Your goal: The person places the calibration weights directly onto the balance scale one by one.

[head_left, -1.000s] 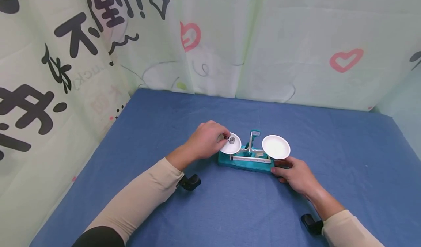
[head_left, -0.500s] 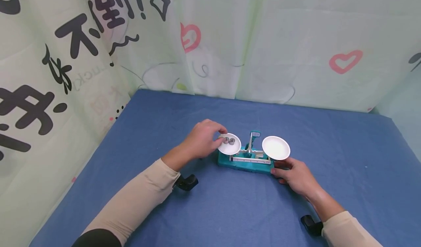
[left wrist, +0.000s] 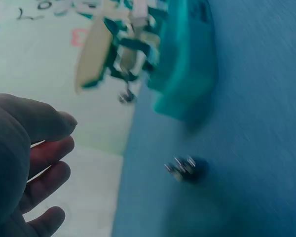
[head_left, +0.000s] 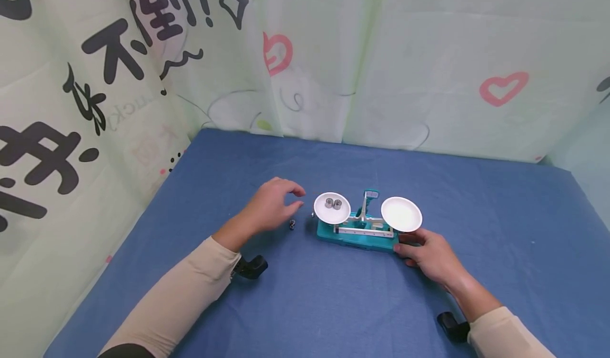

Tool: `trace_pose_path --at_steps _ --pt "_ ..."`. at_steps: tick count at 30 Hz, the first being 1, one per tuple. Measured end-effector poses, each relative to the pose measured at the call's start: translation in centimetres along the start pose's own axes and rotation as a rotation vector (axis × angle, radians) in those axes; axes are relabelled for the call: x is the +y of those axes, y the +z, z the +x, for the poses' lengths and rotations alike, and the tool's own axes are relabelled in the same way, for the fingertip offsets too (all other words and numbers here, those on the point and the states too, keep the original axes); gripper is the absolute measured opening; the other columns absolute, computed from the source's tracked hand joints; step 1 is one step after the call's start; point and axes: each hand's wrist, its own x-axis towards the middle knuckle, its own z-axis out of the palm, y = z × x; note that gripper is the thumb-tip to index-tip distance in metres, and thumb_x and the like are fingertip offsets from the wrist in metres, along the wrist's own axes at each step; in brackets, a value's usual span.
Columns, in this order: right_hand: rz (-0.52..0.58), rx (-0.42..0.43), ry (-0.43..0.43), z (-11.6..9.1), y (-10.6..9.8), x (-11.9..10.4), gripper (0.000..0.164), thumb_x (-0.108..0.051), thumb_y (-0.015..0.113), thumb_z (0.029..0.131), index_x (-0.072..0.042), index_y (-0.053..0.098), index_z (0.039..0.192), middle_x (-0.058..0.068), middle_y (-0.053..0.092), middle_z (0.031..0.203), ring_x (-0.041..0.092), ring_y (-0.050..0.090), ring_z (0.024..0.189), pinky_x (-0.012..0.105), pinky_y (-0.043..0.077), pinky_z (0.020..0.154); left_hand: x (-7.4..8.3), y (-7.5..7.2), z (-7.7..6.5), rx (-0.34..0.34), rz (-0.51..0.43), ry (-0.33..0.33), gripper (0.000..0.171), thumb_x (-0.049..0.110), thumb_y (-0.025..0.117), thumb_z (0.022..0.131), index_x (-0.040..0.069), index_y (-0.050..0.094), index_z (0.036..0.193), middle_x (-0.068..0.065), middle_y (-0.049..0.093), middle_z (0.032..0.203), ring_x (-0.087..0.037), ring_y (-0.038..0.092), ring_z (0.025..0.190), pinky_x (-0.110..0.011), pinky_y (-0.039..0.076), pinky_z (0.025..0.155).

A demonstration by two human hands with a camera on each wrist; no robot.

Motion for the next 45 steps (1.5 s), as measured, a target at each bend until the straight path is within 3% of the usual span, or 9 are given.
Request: trace_pose_path --at_steps 5,10,14,20,39,45 --pt "0.006 0.0 -0.002 0.0 -0.1 0.0 0.051 -0.014 0.069 0.094 0.01 0.051 0.135 0.03 0.054 0.134 0.023 0.065 0.095 0.03 0.055 0.071 -1.6 0.6 -0.6 -0.078 0.023 -0.032 0.02 0.014 0.071 0.094 0.005 0.073 0.112 -0.005 0.071 0.11 -0.026 0.06 0.107 -0.042 0.047 0.096" --pt "0.004 0.0 0.002 -0.1 0.0 0.0 0.052 -0.014 0.069 0.094 0.01 0.05 0.136 0.03 0.054 0.134 0.024 0.065 0.096 0.031 0.055 0.071 -2.9 1.4 -0.9 -0.15 0.04 -0.005 0.019 0.012 0.072 0.092 0.008 0.075 0.11 -0.004 0.072 0.109 -0.026 0.06 0.108 -0.042 0.046 0.097" --pt "0.002 -0.001 0.007 -0.2 0.0 -0.1 0.052 -0.014 0.068 0.094 0.009 0.05 0.137 0.03 0.053 0.135 0.024 0.065 0.097 0.031 0.055 0.073 -3.3 1.9 -1.0 -0.169 0.044 0.014 0.019 0.01 0.072 0.091 0.008 0.075 0.109 -0.003 0.072 0.107 -0.027 0.06 0.107 -0.043 0.045 0.097" --pt "-0.001 -0.001 0.009 -0.2 0.0 -0.1 0.051 -0.013 0.068 0.094 0.009 0.05 0.137 0.03 0.054 0.135 0.024 0.064 0.096 0.031 0.055 0.072 -3.5 2.5 -0.9 -0.209 0.07 -0.011 0.018 0.011 0.071 0.092 0.009 0.075 0.11 -0.003 0.072 0.108 -0.026 0.061 0.106 -0.043 0.045 0.097" --pt "0.013 0.0 0.023 0.0 0.0 -0.3 0.05 -0.011 0.068 0.094 0.009 0.05 0.137 0.03 0.053 0.135 0.024 0.065 0.096 0.031 0.055 0.073 -3.5 3.2 -0.7 -0.2 0.08 -0.058 0.012 0.012 0.07 0.093 0.011 0.075 0.104 -0.002 0.071 0.103 -0.024 0.061 0.101 -0.044 0.045 0.095" --pt "0.018 -0.001 0.02 -0.1 0.0 -0.3 0.05 -0.011 0.068 0.095 0.01 0.05 0.136 0.03 0.054 0.134 0.023 0.065 0.095 0.031 0.055 0.071 -3.4 2.9 -0.6 -0.161 0.062 -0.06 0.01 0.012 0.071 0.092 0.011 0.074 0.101 -0.001 0.071 0.101 -0.024 0.06 0.097 -0.044 0.046 0.092"
